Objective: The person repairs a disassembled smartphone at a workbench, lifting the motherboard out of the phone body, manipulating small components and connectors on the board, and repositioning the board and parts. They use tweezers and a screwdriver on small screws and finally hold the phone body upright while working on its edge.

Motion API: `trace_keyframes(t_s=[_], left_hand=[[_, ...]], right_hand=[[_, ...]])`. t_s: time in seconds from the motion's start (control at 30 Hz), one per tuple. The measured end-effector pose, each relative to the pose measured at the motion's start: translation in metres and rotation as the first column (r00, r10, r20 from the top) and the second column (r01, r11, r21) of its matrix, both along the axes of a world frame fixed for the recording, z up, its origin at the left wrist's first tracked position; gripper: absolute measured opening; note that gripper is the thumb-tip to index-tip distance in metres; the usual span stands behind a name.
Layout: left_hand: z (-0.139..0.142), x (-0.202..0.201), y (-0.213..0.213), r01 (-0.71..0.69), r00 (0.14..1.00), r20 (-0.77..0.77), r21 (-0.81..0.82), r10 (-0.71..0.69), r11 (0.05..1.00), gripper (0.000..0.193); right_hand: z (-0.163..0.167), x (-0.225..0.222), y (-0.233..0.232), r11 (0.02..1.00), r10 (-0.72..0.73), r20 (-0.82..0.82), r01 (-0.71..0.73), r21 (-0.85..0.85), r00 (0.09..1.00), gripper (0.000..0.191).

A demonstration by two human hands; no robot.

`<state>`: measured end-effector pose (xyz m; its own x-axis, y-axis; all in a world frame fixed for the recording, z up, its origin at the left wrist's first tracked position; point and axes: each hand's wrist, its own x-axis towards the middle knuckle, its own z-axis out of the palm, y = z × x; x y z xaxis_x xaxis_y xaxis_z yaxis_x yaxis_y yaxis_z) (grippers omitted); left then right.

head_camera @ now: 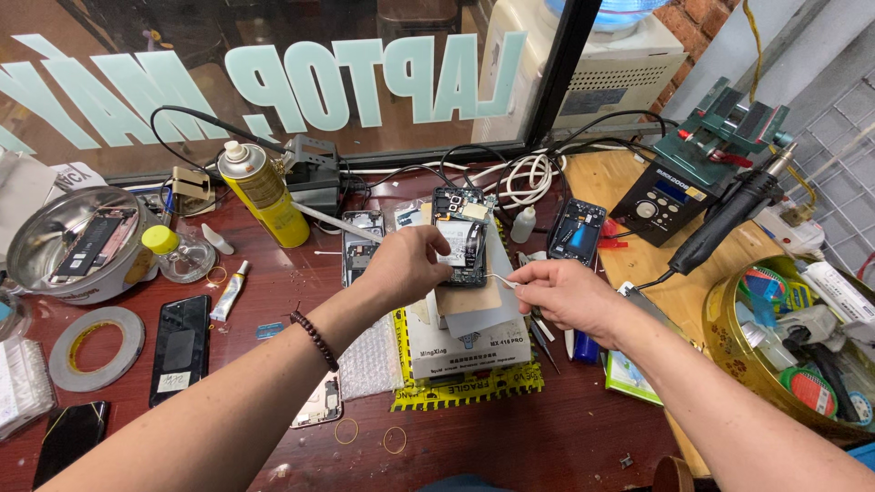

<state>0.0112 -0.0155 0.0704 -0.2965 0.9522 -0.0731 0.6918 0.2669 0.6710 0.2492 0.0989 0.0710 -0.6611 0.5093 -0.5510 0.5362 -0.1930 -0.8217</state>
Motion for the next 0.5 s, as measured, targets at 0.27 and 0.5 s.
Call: trace_keyframes(t_s=[0.27,0.5], left_hand=[[0.004,0.004,-0.001,-0.282,0.914,0.255,-0.154,0.314,0.947,0.035],[-0.010,0.017,0.003,-0.298,0.954,-0.008,0.097,0.300,0.950,0.095]], right_hand=[[-0.016,-0.027,-0.010,0.931,-0.216,-0.201,0.264,0.254,0.956,0.015],[-0.023,-0.056,-0.016,0.903,-0.337,-0.090,0.349,0.250,0.937,0.010]])
